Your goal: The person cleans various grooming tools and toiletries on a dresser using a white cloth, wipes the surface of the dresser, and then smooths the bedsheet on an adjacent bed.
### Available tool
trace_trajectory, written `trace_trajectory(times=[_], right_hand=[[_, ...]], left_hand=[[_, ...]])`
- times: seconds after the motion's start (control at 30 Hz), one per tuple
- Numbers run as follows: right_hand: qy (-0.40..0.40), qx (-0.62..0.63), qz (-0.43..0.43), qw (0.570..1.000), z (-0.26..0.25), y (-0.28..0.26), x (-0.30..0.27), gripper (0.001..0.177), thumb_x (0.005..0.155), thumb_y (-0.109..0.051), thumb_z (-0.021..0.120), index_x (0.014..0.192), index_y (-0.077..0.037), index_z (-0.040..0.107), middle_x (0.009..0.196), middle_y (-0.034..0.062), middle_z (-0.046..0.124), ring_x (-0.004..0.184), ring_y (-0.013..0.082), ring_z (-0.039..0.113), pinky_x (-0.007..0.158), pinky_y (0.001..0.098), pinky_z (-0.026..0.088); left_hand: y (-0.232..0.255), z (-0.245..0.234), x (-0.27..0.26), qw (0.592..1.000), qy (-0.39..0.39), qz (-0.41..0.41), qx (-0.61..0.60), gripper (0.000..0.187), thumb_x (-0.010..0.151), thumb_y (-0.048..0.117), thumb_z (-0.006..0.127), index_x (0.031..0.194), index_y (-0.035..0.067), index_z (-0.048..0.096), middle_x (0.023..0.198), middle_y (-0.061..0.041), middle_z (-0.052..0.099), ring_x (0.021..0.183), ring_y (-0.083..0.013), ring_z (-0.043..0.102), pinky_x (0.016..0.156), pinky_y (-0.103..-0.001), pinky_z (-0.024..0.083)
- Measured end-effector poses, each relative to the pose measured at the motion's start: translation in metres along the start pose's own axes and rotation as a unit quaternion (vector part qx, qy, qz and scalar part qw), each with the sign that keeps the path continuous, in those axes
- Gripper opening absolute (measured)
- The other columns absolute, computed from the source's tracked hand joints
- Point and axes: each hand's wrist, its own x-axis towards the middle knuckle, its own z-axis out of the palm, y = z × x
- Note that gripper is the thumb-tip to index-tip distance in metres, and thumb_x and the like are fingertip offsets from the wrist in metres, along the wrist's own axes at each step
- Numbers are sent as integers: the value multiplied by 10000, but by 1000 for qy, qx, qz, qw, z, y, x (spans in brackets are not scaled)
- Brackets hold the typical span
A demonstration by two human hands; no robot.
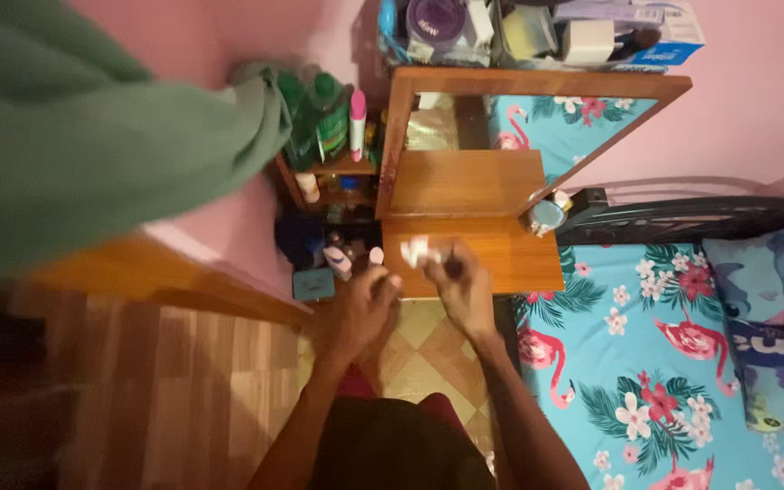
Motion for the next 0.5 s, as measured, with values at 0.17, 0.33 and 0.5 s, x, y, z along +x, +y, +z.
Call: trace_trajectory(times=[0.17,0.33,0.5], right_hand=[[142,-84,-94,982,27,-46,93,223,979,-182,773,930,3,659,692,70,568,635,117,493,566,308,428],[253,-27,-140,957,64,-79,156,193,977,-197,748,1029,-21,689,698,34,645,621,68,554,546,272,463],[268,-35,-124,955,82,-72,154,183,1002,-208,715,987,-31,670,663,36,656,560,69,562,517,275,448]], left_hand=[[40,-60,63,997,-2,77,9,247,1028,205,561,1050,-18,664,773,-122,690,669,-157,630,597,-307,521],[80,-94,86,997,0,71,27,269,1047,236,556,1090,-14,647,944,-92,754,755,-122,722,591,-293,559],[80,-101,85,1000,16,-9,9,288,1026,271,577,1080,4,667,915,-124,747,671,-129,655,537,-310,540]])
